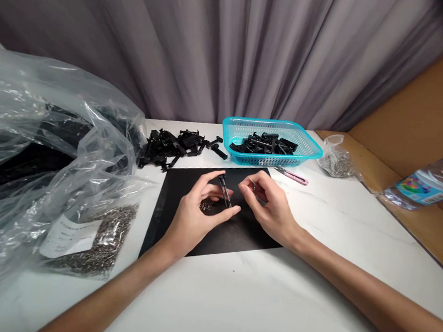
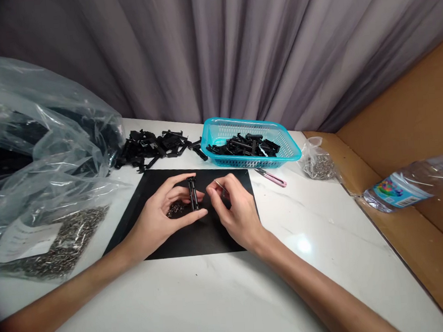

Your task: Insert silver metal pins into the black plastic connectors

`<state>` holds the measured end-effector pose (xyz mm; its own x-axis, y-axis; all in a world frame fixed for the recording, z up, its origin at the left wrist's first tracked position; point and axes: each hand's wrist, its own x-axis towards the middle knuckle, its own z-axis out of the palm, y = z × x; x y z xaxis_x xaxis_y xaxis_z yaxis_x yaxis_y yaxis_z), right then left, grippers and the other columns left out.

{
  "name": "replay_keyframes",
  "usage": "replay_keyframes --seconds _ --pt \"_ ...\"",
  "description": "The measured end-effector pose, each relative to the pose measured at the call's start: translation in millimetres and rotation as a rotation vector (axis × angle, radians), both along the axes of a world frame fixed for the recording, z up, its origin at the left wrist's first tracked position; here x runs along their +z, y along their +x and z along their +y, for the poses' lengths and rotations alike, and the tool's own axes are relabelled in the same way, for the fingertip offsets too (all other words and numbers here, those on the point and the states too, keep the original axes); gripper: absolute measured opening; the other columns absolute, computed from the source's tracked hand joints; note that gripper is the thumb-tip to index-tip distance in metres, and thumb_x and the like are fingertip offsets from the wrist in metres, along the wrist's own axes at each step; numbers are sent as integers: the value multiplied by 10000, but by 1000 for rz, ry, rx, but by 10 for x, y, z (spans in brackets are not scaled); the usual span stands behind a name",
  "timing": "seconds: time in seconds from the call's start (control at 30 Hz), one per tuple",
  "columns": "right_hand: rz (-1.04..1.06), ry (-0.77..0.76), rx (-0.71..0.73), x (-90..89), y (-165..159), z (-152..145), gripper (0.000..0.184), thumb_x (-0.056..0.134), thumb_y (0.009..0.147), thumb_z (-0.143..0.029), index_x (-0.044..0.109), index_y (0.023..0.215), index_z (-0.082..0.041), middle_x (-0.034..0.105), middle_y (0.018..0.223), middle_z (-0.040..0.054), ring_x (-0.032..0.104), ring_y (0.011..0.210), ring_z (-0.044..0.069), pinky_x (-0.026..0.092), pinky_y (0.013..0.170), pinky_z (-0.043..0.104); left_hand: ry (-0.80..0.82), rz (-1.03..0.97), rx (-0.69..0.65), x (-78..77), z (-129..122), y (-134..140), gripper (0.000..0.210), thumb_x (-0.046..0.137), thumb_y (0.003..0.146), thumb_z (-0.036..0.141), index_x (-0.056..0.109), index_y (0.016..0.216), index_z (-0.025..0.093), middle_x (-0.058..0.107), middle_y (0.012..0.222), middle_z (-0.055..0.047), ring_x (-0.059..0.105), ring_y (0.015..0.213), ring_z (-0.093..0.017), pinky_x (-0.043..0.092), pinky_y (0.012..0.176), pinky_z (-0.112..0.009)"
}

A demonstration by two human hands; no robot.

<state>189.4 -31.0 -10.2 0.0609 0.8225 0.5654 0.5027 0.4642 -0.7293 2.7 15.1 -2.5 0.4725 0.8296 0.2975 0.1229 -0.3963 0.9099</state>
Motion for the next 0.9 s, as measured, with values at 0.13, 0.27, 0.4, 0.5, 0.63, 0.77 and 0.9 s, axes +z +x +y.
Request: replay_keyframes --seconds 0.13,0.27,0.4,0.5,0.63,0.77,0.9 --pt "-101 175 -39 69 59 57 81 538 1024 -173 568 967 -223 618 910 22 585 800 160 458 673 292 236 173 59 37 -25 -29 675 894 743 352 595 1346 306 711 1196 -21 669 1136 -238 548 1026 -407" --pt "-159 251 -26 66 58 60 95 542 1022 -142 581 1021 -229 649 978 43 621 884 184 486 675 309 360 180 42 48 -44 -32 645 889 755 344 607 1334 301 643 1383 -30 596 1298 -248 477 1146 -428" --pt "-189 293 -47 -1 9 68 95 554 1018 -145 584 1044 -231 648 989 51 644 889 190 519 670 318 355 230 57 40 -57 -17 686 898 739 313 589 1351 283 687 1329 -37 644 1224 -257 527 1073 -441" --pt "-192 282 -31 -44 -17 82 94 550 1019 -149 579 1051 -232 636 1000 56 652 891 188 536 660 314 365 243 72 41 -75 -8 671 897 732 281 595 1331 267 703 1281 -42 664 1158 -259 551 1012 -440" --pt "-192 285 -16 -65 -15 91 104 556 1013 -136 572 1054 -230 622 1005 57 653 901 184 551 667 305 383 218 66 38 -98 -6 648 898 728 263 608 1308 254 706 1242 -39 668 1128 -245 560 988 -412" --pt "-220 310 1 -75 -1 95 132 561 1012 -124 563 1093 -229 613 1015 59 655 901 178 566 683 298 394 204 56 30 -108 -6 652 898 729 258 609 1314 252 706 1220 -33 675 1092 -227 570 971 -382" --pt "-289 333 -2 -89 4 103 152 553 1018 -121 548 1122 -232 609 1015 59 657 867 169 580 688 297 411 200 55 30 -115 -4 638 903 724 269 621 1297 254 705 1218 -33 669 1110 -235 566 983 -391"
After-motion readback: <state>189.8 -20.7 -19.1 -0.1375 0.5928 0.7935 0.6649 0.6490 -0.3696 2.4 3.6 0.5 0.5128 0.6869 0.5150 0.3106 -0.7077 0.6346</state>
